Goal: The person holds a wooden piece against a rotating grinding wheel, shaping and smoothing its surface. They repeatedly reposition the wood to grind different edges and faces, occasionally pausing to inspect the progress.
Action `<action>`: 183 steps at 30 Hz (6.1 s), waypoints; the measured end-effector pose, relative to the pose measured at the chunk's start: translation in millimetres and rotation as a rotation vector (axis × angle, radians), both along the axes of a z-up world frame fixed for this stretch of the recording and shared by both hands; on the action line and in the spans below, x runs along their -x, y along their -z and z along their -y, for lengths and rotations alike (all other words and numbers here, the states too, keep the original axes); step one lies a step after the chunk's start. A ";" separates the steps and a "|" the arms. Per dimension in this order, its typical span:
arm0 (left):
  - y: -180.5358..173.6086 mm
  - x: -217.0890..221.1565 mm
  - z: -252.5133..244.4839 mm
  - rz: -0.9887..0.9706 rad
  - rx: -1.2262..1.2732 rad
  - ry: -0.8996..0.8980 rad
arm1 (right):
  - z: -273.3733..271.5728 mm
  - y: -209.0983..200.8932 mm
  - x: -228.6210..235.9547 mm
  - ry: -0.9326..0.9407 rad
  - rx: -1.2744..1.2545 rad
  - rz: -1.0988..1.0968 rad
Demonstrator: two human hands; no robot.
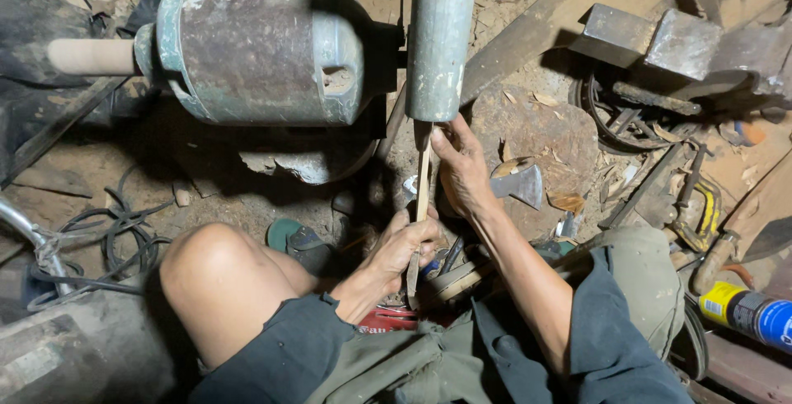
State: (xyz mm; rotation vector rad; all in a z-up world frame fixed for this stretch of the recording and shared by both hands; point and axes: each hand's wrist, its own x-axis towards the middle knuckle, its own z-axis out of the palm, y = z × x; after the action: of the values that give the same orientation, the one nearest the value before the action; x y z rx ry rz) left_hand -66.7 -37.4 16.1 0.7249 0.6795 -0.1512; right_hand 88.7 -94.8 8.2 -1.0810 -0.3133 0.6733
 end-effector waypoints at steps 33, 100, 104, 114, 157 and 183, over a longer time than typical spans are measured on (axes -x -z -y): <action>20.8 20.2 -0.4 0.038 -0.754 0.042 | 77.4 -2.5 -16.2 0.024 -0.017 -0.267; 21.6 -18.2 14.4 0.235 -0.417 0.229 | 128.2 -26.4 4.4 0.163 0.335 -0.066; 18.0 -5.0 30.8 0.364 -0.937 0.293 | 120.6 -31.8 5.4 0.172 0.320 -0.015; 7.6 -5.5 27.9 0.333 -0.565 0.298 | 85.0 -36.3 1.8 -0.007 0.046 0.006; -13.2 -47.9 -21.1 0.215 -0.340 0.084 | -17.8 21.6 -59.9 0.068 -0.021 -0.036; -20.4 4.0 14.4 0.162 -0.305 0.058 | 5.3 5.6 1.5 -0.030 -0.068 -0.039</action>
State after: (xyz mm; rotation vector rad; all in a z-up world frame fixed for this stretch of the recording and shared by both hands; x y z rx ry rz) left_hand -70.7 -51.8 36.5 1.0384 0.5316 -0.0413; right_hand 87.2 -100.1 2.7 -0.9990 -0.3177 0.7047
